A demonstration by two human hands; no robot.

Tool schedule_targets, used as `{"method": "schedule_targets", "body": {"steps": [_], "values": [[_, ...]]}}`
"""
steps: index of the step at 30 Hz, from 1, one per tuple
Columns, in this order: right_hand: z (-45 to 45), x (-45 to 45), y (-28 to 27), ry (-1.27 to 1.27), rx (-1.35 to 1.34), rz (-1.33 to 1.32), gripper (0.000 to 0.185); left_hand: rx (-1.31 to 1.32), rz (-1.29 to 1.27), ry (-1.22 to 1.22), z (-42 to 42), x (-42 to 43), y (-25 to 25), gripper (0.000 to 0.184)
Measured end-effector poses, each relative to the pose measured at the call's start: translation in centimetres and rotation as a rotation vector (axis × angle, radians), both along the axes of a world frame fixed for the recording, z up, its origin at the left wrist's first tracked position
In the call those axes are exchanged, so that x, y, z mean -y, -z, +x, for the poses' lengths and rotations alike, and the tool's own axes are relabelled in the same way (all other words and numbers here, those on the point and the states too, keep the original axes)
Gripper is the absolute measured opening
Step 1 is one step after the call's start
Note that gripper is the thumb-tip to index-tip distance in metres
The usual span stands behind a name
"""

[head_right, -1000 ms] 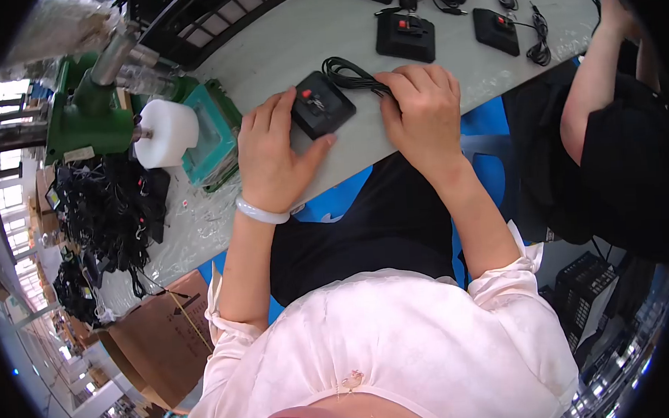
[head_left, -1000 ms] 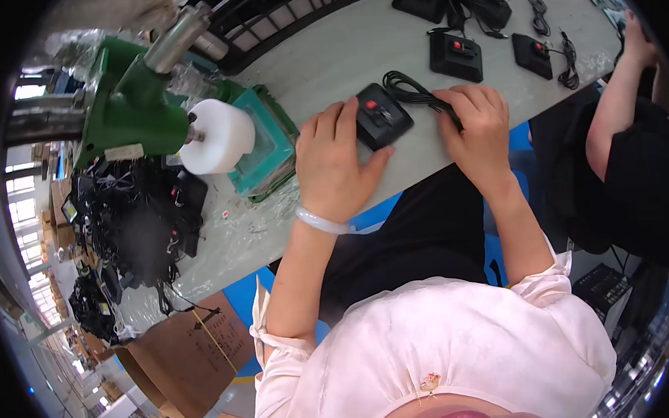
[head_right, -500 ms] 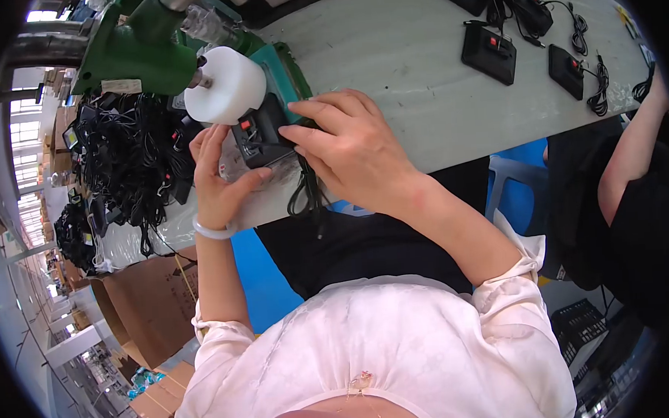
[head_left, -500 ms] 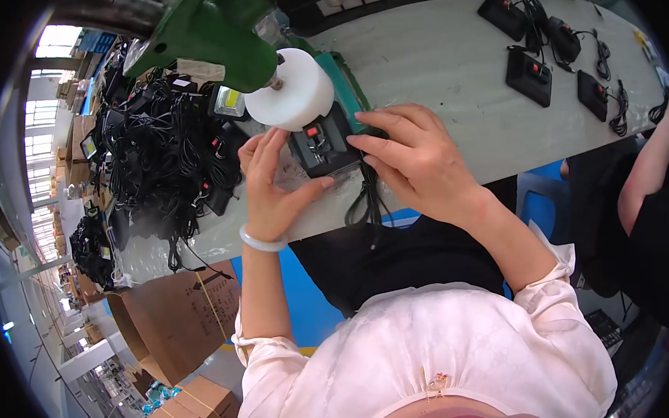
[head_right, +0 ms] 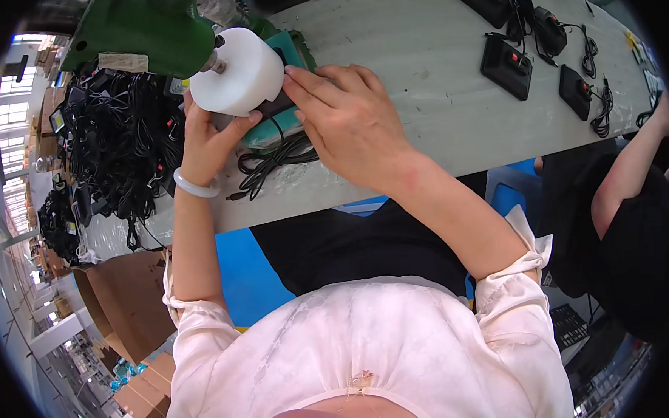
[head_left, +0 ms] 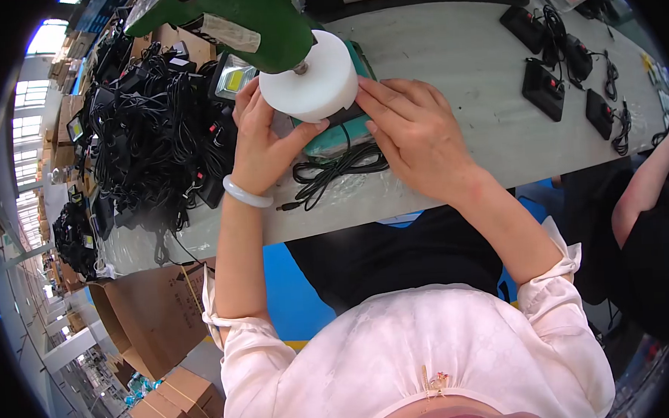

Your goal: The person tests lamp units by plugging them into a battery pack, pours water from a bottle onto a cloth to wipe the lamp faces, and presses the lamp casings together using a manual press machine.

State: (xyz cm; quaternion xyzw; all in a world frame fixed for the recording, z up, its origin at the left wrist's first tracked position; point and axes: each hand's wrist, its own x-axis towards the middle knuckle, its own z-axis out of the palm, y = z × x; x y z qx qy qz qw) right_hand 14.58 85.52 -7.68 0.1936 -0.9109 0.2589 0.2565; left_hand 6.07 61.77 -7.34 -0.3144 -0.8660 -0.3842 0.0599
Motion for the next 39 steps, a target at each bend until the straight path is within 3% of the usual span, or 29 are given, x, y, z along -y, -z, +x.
{"method": "schedule_targets", "body": {"steps": [5,12,17,20,23,26,29,35,39], "values": [[0.4,0.3,-0.3,0.025,0.051,0.068,0.045,-0.050,0.036,-0.040,0.0,-0.7,0.7,0.071],[0.7,0.8,0.2,0.060,0.050,0.095,0.047,0.253,0.209,-0.091,0.2,-1.0,3.6,0.075],[0.7,0.5,0.9,0.009,0.095,-0.034,0.046,0.000,0.124,0.002,-0.1,-1.0,3.3,0.074],[0.6,0.2,0.8,0.010,0.113,0.004,0.047,-0.083,0.067,-0.059,0.2,-1.6,2.6,0.075],[-0.3,-0.1,0.6,-0.048,0.195,-0.146,0.049,-0.111,0.084,-0.071,0.2,-1.7,2.6,0.076],[1.0,0.8,0.5,0.051,0.113,0.014,0.049,-0.124,0.083,-0.053,0.3,-1.9,2.4,0.077],[0.6,0.0,-0.2,-0.001,0.162,0.020,0.049,-0.120,0.080,-0.089,0.7,-1.9,2.2,0.077],[1.1,0.3,0.0,0.028,0.013,0.232,0.051,-0.097,0.199,-0.074,0.6,-1.9,2.6,0.070],[0.6,-0.2,-0.7,-0.034,0.126,0.117,0.052,-0.112,0.189,-0.100,0.6,-1.9,2.4,0.062]]}}
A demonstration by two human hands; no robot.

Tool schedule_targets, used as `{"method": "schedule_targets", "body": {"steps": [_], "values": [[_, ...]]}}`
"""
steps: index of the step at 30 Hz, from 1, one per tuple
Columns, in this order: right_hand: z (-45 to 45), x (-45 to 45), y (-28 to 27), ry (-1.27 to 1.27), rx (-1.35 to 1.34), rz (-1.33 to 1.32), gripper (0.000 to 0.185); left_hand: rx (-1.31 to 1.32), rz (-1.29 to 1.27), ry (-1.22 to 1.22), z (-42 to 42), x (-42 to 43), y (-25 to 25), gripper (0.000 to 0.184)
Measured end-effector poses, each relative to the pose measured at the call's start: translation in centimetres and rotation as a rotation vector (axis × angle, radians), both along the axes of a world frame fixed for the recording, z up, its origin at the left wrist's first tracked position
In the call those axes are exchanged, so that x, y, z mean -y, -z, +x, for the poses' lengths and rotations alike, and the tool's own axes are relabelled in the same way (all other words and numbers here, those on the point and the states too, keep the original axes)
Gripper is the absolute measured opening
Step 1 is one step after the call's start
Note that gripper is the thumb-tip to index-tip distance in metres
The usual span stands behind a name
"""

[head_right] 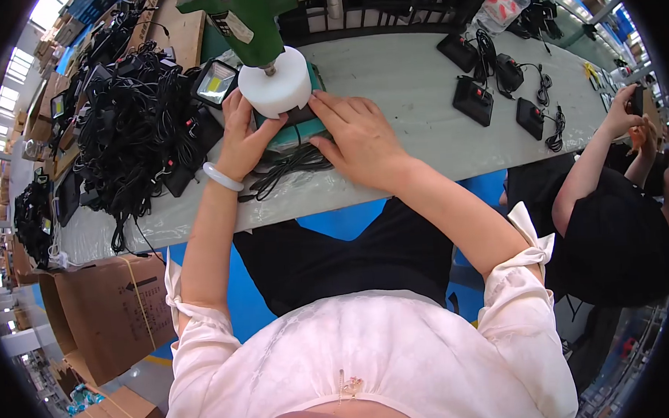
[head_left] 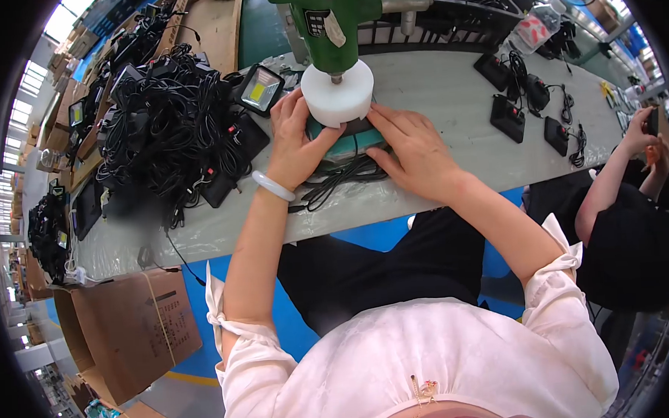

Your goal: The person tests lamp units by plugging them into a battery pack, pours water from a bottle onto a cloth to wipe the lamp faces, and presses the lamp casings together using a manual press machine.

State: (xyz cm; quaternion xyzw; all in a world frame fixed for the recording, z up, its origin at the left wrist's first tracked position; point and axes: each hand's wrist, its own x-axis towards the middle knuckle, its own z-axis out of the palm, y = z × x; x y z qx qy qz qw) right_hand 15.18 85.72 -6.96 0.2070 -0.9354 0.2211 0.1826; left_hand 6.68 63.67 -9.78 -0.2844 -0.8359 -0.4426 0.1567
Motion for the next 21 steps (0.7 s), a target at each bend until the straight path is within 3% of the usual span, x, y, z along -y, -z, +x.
{"method": "schedule_targets", "body": {"steps": [2,8,11,13,14,16,19,21], "values": [[-0.2,0.1,-0.5,-0.005,0.134,-0.194,0.053,0.012,0.006,0.000,0.1,0.0,-0.1,0.061],[0.4,1.0,-0.2,0.071,-0.041,0.100,0.056,0.031,-0.031,0.022,0.3,0.2,-0.2,0.071],[0.0,0.4,0.5,0.000,-0.012,-0.110,0.050,0.086,0.048,0.055,-0.1,0.5,0.2,0.081],[-2.0,-2.3,1.0,0.115,-0.028,-0.391,0.041,0.124,0.104,0.086,0.1,0.9,-0.1,0.080],[-3.9,-3.3,-0.9,0.143,-0.264,-0.514,0.030,0.150,0.134,0.101,0.1,0.9,0.0,0.080],[-7.0,-4.7,-8.4,0.151,-0.497,-0.601,0.032,0.194,0.250,0.110,0.2,1.1,1.0,0.079],[-6.0,-2.6,-17.0,-0.301,-0.320,-0.851,0.035,0.206,0.341,0.140,-0.2,1.3,0.1,0.075],[-5.0,-1.2,-18.5,-0.513,-0.157,-0.906,0.037,0.196,0.344,0.110,0.2,1.5,-0.4,0.073]]}}
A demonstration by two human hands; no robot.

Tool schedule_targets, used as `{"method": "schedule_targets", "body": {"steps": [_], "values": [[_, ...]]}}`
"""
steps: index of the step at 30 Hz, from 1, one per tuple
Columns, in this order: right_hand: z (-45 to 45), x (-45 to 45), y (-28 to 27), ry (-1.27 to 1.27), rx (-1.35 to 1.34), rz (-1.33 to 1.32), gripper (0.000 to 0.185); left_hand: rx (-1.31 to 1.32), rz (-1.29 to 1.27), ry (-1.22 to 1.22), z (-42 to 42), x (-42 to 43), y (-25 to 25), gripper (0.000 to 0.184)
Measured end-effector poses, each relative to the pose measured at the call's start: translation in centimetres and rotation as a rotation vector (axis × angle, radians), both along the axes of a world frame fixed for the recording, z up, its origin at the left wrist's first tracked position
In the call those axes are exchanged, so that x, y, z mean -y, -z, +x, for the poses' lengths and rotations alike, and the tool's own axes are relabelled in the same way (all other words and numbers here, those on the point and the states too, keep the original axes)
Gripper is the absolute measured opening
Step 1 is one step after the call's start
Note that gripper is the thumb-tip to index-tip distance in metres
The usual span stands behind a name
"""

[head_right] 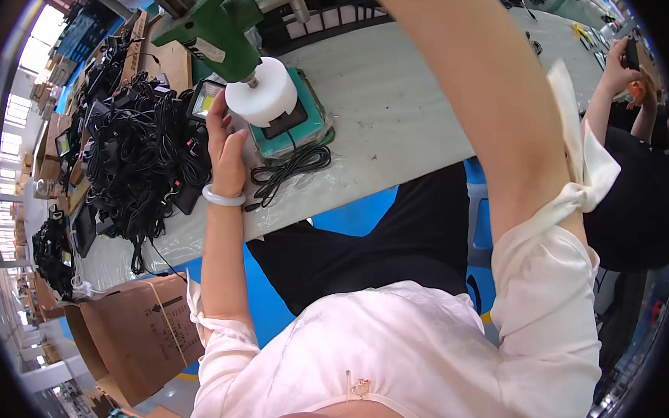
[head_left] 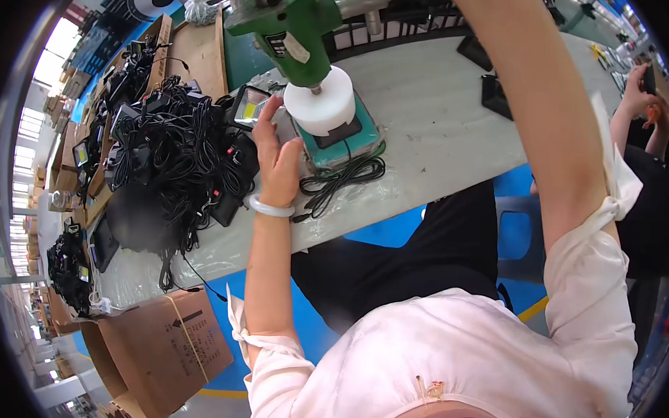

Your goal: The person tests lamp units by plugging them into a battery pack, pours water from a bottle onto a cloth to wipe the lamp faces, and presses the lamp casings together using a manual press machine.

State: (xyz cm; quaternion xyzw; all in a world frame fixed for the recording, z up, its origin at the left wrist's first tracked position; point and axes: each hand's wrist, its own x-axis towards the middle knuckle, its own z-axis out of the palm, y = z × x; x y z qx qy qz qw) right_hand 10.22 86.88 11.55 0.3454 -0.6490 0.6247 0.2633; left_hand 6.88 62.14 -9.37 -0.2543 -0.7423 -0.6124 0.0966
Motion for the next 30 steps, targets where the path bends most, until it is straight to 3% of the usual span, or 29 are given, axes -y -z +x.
{"method": "schedule_targets", "body": {"steps": [6,9,10,12,13,14,15,16,19,21,30], "values": [[4.8,-0.1,4.5,-0.283,-0.016,0.027,0.046,-0.037,-0.030,-0.076,-0.2,1.0,-0.1,0.071],[2.6,-0.3,2.4,-0.371,0.024,-0.148,0.051,-0.080,-0.027,-0.068,-0.1,0.6,-0.3,0.071],[2.8,-0.4,1.5,-0.425,0.072,-0.295,0.053,-0.166,-0.060,-0.118,-0.1,0.5,-0.5,0.061],[3.1,-0.4,0.4,-0.315,0.143,-0.515,0.056,-0.191,-0.020,-0.238,0.2,0.3,-0.7,0.052],[3.3,-0.7,0.5,-0.172,0.150,-0.517,0.058,-0.199,-0.012,-0.296,0.9,0.4,-1.5,0.047],[3.5,-0.8,1.0,-0.025,0.134,-0.442,0.051,-0.283,0.081,-0.432,1.7,0.4,-2.9,0.034],[3.7,-1.0,1.5,0.123,0.124,-0.367,0.044,-0.379,0.177,-0.464,3.0,0.4,-5.5,0.033],[5.1,-1.5,3.9,0.281,0.126,-0.301,0.032,-0.405,0.394,-0.431,4.9,0.3,-8.5,0.042],[10.8,-0.2,6.5,-0.151,0.242,-0.008,0.025,-0.843,0.391,-0.091,9.1,2.5,-15.6,0.048],[12.7,0.8,5.5,-0.318,0.172,0.027,0.024,-0.928,0.375,-0.005,10.8,1.8,-17.5,0.047],[12.9,0.2,5.5,-0.336,-0.088,-0.027,0.022,-1.047,0.435,0.019,11.4,-0.4,-16.6,0.044]]}}
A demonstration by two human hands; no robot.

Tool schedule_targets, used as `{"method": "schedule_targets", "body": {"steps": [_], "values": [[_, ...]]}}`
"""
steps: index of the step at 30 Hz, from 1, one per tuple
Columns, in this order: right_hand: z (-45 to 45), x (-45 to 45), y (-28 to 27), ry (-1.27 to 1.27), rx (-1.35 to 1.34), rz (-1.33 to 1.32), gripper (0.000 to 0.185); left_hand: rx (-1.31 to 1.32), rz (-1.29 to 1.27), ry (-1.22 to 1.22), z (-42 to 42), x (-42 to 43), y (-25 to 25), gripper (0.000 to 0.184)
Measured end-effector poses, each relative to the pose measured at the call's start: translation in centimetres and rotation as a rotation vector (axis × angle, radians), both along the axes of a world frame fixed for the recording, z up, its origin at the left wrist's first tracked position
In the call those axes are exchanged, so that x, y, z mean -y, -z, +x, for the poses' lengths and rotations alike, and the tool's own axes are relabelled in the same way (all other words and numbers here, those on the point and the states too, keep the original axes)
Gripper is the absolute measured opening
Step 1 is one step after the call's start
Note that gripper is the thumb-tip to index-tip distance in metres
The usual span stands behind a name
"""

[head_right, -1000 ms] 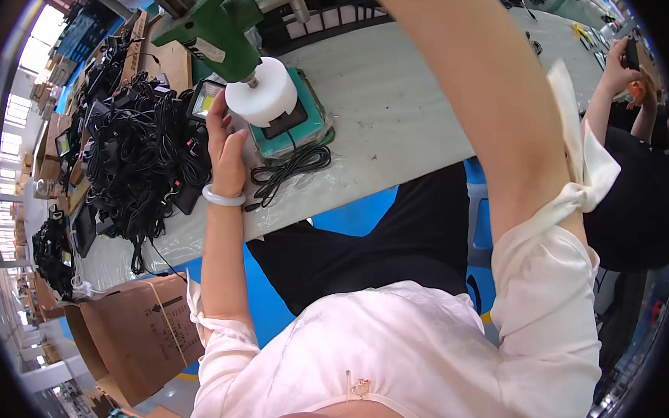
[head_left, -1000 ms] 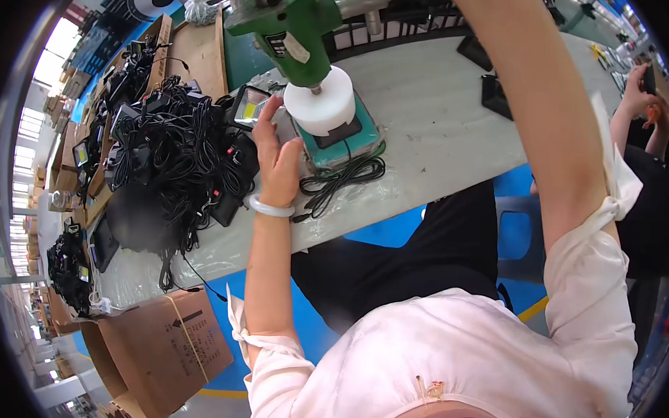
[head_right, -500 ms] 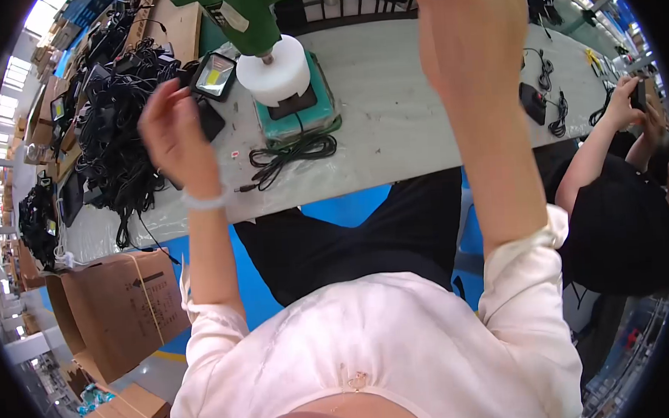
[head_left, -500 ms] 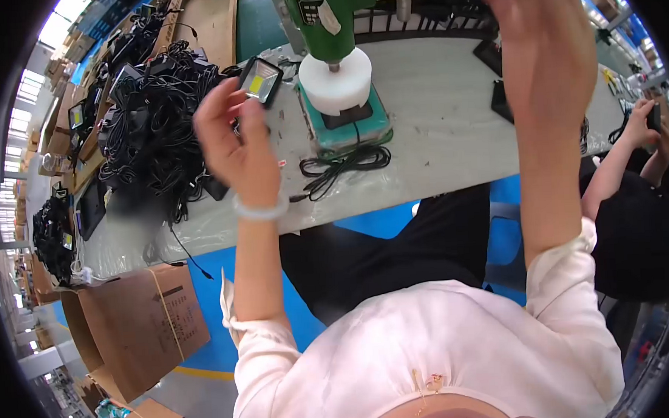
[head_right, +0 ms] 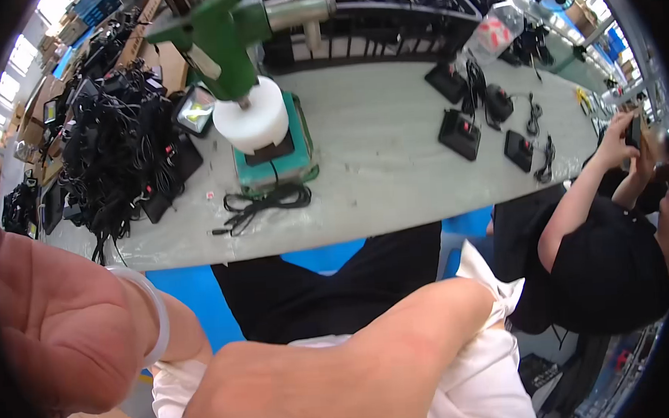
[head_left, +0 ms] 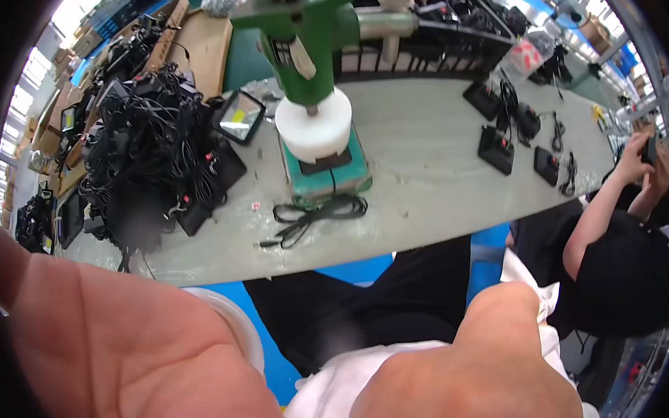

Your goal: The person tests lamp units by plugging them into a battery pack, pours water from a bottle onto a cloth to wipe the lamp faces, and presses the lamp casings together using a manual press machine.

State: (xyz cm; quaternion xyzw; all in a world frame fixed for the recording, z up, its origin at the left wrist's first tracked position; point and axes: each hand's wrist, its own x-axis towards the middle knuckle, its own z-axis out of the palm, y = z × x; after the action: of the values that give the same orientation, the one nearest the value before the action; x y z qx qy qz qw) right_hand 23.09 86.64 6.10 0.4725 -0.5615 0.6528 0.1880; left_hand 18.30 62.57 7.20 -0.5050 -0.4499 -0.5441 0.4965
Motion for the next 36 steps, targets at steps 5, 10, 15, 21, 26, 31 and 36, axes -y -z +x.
{"method": "schedule_targets", "body": {"steps": [5,10,15,21,26,31,36], "values": [[-0.1,-0.3,-0.6,0.011,-0.034,-0.015,0.021,-0.005,0.001,0.007,-0.1,-0.5,0.5,0.043],[0.3,-0.5,-0.5,0.018,-0.034,-0.012,0.020,-0.002,0.006,-0.006,0.0,-0.7,0.2,0.041],[0.8,-0.4,-0.9,0.042,-0.035,-0.025,0.019,0.010,0.003,-0.019,0.0,-0.4,-0.4,0.040],[0.7,-0.4,-1.0,0.062,-0.067,-0.043,0.018,-0.003,0.002,-0.013,-0.3,-0.3,-0.3,0.038],[0.4,-0.9,-1.3,0.069,-0.097,-0.063,0.017,-0.009,-0.007,-0.027,-0.6,-0.7,-0.3,0.037],[0.6,-0.9,-1.1,0.065,-0.107,-0.063,0.017,-0.014,-0.010,-0.046,-0.5,-0.8,-0.6,0.035],[1.6,-1.1,-1.1,0.104,-0.110,-0.097,0.016,0.003,-0.064,-0.059,0.7,-0.3,-1.3,0.034]]}}
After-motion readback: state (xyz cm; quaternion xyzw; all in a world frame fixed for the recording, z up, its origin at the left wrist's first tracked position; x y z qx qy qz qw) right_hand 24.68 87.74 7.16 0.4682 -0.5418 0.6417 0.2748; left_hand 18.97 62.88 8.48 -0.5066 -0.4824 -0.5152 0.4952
